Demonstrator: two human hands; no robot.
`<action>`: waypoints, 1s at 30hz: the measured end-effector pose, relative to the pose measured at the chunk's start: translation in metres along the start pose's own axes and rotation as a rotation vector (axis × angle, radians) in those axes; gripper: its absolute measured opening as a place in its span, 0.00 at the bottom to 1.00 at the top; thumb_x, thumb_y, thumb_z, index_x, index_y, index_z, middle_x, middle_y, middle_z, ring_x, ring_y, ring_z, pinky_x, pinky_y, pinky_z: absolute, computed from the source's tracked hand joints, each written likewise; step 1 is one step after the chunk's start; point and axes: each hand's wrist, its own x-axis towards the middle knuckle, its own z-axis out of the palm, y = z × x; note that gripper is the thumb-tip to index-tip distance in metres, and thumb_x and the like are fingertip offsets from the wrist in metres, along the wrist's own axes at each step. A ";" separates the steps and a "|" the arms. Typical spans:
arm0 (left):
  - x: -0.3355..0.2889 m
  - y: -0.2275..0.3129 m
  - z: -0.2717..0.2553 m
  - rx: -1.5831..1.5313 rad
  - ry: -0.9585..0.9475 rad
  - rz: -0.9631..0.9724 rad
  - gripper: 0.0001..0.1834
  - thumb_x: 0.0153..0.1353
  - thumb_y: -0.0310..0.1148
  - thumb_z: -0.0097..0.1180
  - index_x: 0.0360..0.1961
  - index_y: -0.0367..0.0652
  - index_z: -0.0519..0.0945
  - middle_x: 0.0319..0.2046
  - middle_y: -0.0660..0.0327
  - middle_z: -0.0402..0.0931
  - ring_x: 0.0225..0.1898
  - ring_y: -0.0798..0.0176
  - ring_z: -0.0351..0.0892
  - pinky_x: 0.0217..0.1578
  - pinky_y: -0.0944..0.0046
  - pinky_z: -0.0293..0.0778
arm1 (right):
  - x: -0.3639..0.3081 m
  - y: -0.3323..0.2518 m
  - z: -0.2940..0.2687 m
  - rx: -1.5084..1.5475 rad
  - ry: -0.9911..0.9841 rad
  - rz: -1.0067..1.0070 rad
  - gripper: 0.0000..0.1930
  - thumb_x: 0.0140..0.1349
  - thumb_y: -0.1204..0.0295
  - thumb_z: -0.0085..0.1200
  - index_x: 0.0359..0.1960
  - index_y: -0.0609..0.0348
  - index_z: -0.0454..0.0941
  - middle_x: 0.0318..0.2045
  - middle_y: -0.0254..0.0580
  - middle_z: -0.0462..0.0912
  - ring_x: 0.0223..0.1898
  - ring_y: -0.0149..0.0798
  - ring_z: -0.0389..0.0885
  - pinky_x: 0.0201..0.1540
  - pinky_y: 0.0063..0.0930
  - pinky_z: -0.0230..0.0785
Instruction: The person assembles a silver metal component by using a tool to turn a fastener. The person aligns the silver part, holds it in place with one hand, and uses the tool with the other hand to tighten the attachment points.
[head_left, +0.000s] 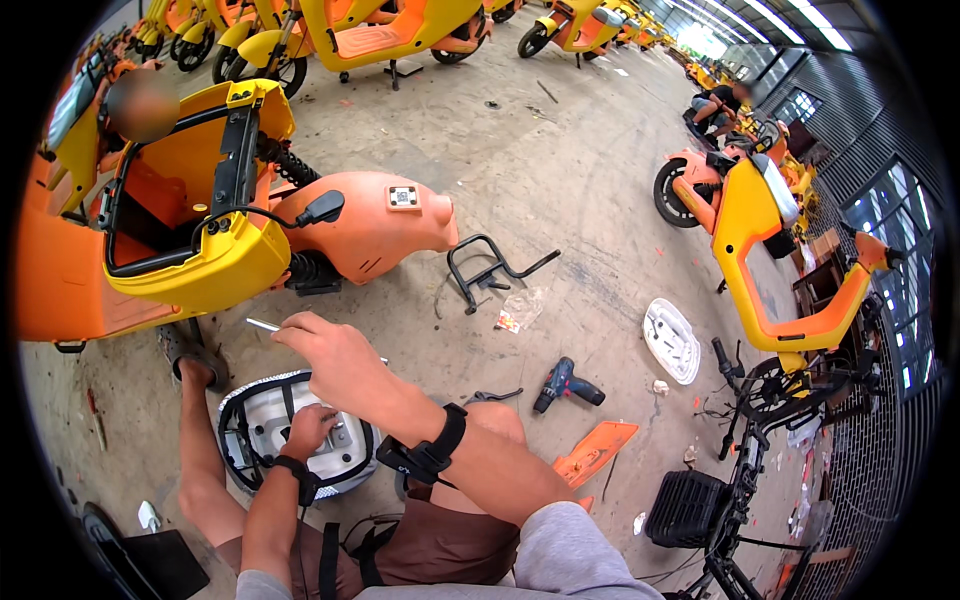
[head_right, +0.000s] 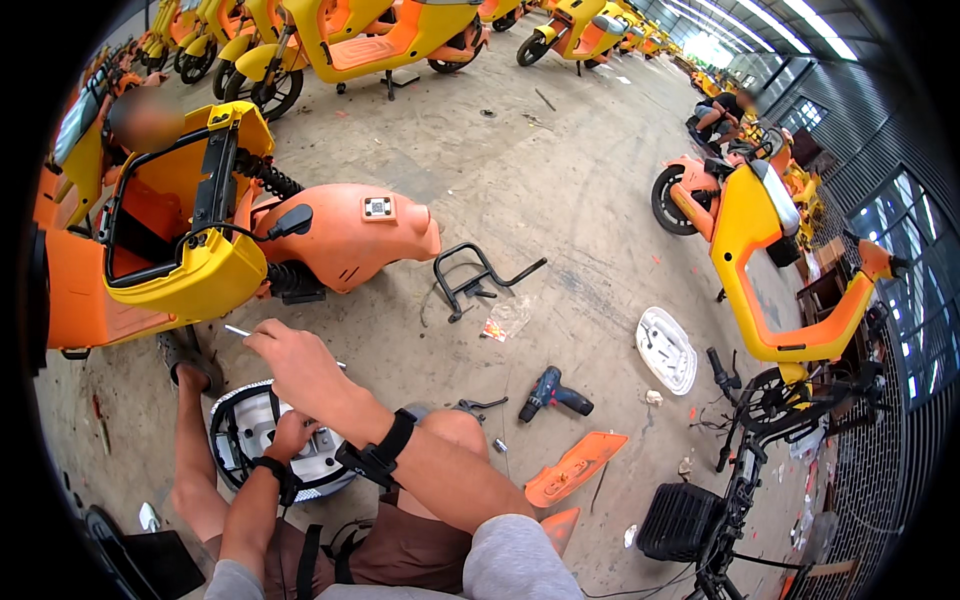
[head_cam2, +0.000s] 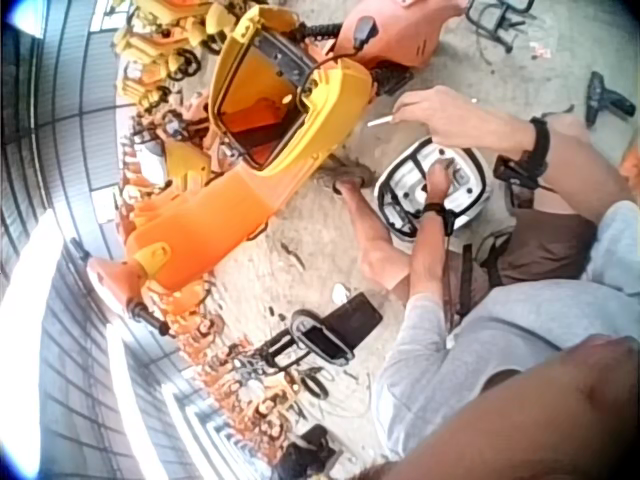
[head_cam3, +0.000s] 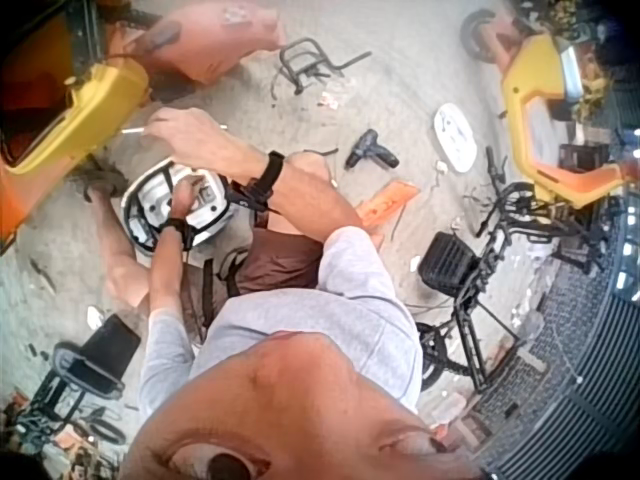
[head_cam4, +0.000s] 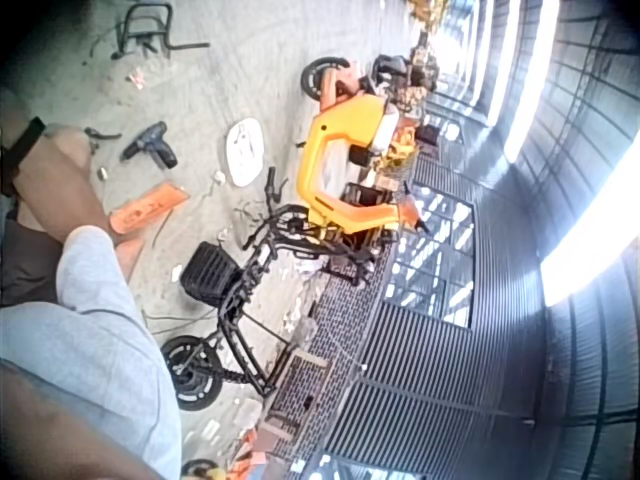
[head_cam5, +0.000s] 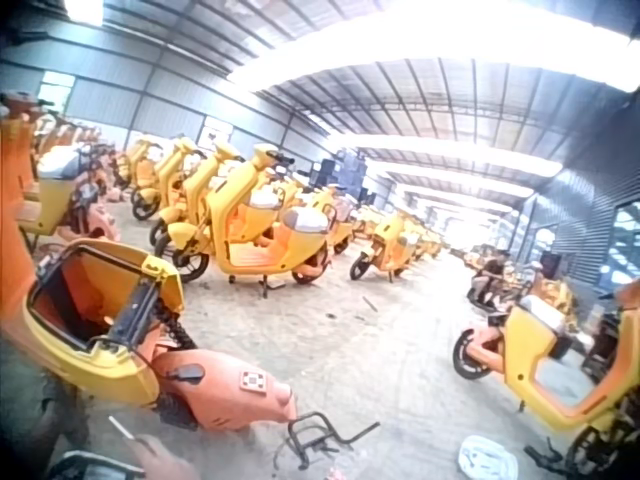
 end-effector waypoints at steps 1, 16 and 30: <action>0.002 0.003 0.000 0.003 0.019 0.010 0.13 0.50 0.37 0.67 0.33 0.39 0.86 0.30 0.52 0.81 0.34 0.47 0.80 0.39 0.52 0.75 | 0.000 0.001 -0.001 -0.004 0.001 0.004 0.24 0.43 0.89 0.46 0.46 0.63 0.78 0.46 0.45 0.78 0.39 0.55 0.80 0.41 0.43 0.74; 0.006 0.006 0.004 -0.006 0.038 -0.072 0.15 0.49 0.41 0.68 0.31 0.40 0.86 0.29 0.52 0.82 0.33 0.49 0.82 0.38 0.53 0.77 | 0.000 0.001 0.000 -0.008 -0.052 0.043 0.25 0.42 0.89 0.48 0.46 0.61 0.78 0.47 0.43 0.78 0.41 0.54 0.79 0.43 0.42 0.74; 0.010 0.012 -0.006 -0.117 -0.054 -0.104 0.13 0.48 0.37 0.66 0.32 0.39 0.87 0.27 0.50 0.83 0.30 0.50 0.83 0.37 0.56 0.78 | -0.001 0.004 0.002 0.002 -0.071 0.063 0.23 0.41 0.88 0.49 0.43 0.63 0.80 0.48 0.45 0.78 0.42 0.54 0.80 0.45 0.42 0.74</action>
